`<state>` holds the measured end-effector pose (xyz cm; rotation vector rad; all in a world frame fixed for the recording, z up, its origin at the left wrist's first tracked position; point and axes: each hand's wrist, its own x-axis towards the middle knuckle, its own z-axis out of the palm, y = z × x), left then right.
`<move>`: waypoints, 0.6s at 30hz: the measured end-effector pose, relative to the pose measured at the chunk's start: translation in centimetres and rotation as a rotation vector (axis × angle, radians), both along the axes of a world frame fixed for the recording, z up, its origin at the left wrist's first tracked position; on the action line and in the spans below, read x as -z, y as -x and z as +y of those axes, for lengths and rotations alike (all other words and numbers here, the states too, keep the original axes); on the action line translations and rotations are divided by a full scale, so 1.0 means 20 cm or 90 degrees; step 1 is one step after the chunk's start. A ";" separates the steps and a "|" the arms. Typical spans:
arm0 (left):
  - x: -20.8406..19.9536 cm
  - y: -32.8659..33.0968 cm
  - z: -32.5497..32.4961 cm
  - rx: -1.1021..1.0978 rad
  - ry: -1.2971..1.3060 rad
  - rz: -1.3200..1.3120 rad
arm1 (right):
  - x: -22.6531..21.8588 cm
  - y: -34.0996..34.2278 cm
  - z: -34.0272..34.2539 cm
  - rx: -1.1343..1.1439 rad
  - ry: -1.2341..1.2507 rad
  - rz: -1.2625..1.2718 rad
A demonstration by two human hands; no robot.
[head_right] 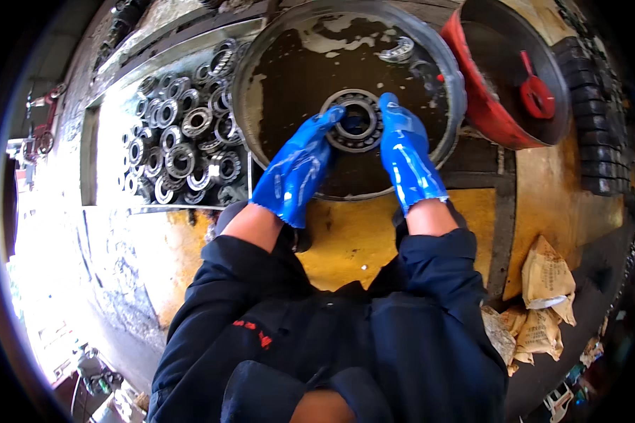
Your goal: The person repeatedly picks up metal bearings from a tray, submerges them in a basin of dark liquid, and rubs them with gloved hands. After cleaning, the bearings are placed back into the tray. The process is repeated for several bearings throughout the clip.
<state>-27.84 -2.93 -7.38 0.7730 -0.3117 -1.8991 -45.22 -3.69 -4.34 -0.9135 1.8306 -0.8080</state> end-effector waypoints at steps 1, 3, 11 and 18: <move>0.00 -0.01 0.00 -0.003 0.010 -0.001 | 0.05 0.01 -0.02 -0.019 -0.003 -0.036; 0.02 0.01 -0.01 0.021 -0.013 -0.024 | 0.07 0.04 -0.01 -0.004 0.015 -0.072; 0.10 -0.01 -0.02 -0.007 -0.028 -0.146 | 0.10 0.00 -0.02 0.052 -0.083 -0.075; 0.01 -0.03 0.01 0.037 -0.043 -0.211 | 0.07 -0.04 0.04 0.017 -0.045 -0.135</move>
